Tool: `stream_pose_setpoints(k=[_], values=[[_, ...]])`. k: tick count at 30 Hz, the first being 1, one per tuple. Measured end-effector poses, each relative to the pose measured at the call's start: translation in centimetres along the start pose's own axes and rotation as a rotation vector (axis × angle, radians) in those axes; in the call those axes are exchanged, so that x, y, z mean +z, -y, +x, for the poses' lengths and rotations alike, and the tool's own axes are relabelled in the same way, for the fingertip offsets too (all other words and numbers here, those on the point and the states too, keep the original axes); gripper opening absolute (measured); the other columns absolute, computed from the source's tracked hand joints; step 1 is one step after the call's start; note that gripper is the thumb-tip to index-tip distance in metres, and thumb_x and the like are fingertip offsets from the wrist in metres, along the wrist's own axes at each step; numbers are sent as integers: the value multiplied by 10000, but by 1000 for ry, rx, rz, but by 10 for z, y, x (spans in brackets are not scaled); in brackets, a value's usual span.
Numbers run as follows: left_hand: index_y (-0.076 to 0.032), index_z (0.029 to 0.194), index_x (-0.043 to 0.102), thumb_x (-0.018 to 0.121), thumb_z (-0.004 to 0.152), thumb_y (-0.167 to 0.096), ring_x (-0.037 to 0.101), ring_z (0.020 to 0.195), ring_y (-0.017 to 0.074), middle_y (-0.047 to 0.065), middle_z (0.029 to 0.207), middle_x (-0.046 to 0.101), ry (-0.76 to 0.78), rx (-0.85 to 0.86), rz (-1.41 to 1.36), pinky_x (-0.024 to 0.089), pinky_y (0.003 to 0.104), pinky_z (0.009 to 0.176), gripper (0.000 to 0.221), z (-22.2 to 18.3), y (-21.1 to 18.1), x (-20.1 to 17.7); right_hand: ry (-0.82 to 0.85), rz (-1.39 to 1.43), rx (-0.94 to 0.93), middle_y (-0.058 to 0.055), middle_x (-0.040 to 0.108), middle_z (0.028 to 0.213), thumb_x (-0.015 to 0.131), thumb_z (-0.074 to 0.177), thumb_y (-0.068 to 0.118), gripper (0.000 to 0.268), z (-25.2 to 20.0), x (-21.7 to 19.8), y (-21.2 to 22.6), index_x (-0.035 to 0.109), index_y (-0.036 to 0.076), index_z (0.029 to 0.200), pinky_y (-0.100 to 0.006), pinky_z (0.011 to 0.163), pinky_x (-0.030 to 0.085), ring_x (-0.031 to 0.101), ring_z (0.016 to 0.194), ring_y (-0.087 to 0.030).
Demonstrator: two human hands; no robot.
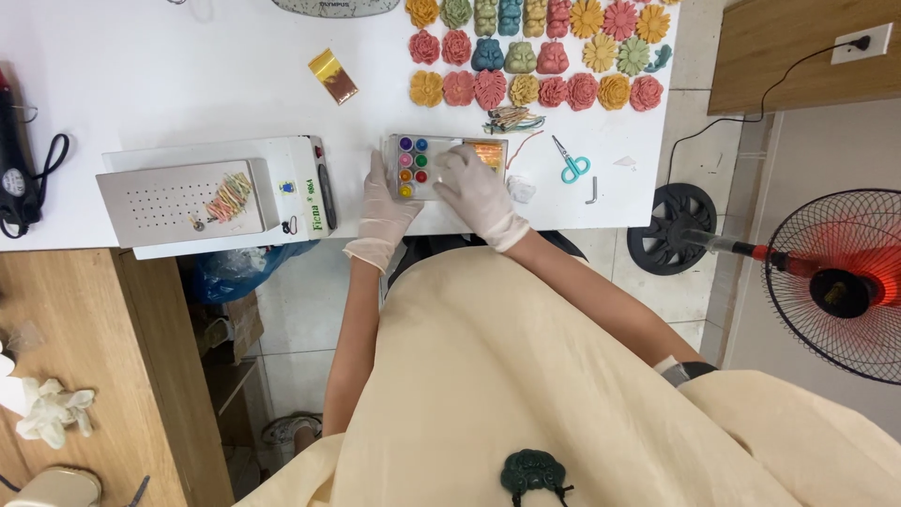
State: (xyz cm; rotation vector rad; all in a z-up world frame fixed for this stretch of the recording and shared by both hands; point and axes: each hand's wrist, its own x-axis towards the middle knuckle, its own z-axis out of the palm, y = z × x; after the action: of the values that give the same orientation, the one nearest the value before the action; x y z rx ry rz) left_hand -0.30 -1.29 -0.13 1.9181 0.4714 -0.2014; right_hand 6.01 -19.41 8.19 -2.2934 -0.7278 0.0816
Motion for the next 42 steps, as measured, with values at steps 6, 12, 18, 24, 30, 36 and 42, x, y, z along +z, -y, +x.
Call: stream_pose_setpoints(k=[6, 12, 18, 24, 30, 36, 42], values=[[-6, 1591, 164, 933, 693, -140, 467, 1368, 404, 271, 1476, 417, -90, 18, 145, 412, 396, 1147, 1190, -2, -16, 3, -216, 118, 380, -134, 659, 1139, 659, 1020, 98, 233, -58, -61, -85, 642, 59, 1250, -346, 886, 557, 667, 967, -260], [-16, 1610, 154, 914, 739, -142, 451, 1378, 421, 264, 1531, 381, -136, 0, 261, 411, 414, 1153, 1162, 8, -34, 7, 187, -25, 425, -203, 707, 1090, 766, 844, 173, 443, -70, -59, -106, 684, 22, 1252, -406, 800, 547, 684, 875, -321], [-50, 1594, 137, 910, 644, -138, 494, 1309, 372, 209, 1532, 376, -66, 2, 391, 459, 391, 1084, 1228, 6, -79, -2, 114, -137, 559, -230, 722, 977, 726, 913, 251, 274, -64, -26, -111, 752, 22, 1061, -426, 827, 564, 709, 899, -361], [-65, 1607, 156, 895, 682, -134, 496, 1321, 389, 219, 1548, 378, -90, 32, 487, 455, 413, 1082, 1186, 11, -61, 5, 0, -330, 362, -269, 670, 860, 792, 778, 240, 243, -77, -2, -136, 720, 12, 820, -434, 759, 560, 668, 836, -414], [-55, 1648, 159, 827, 768, -79, 492, 1376, 390, 242, 1583, 366, -134, 139, 444, 460, 410, 1140, 1105, 13, -29, 12, 120, -66, 616, -227, 705, 931, 764, 884, 269, 261, -67, -40, -102, 700, 28, 963, -435, 799, 552, 702, 883, -368], [-56, 1593, 126, 921, 655, -232, 458, 1350, 403, 240, 1560, 331, -78, -10, 450, 455, 418, 1073, 1242, 10, -75, 10, 193, -37, 644, -193, 728, 988, 831, 835, 312, 377, -62, -79, -66, 684, 40, 1050, -404, 816, 548, 715, 903, -343], [-33, 1573, 131, 937, 737, -392, 424, 1361, 421, 263, 1518, 359, -312, 45, 573, 403, 547, 1052, 1215, 6, -90, 25, 223, 210, 610, -143, 730, 1002, 809, 855, 292, 375, -36, -83, -17, 700, 56, 1125, -355, 808, 564, 724, 868, -259]])
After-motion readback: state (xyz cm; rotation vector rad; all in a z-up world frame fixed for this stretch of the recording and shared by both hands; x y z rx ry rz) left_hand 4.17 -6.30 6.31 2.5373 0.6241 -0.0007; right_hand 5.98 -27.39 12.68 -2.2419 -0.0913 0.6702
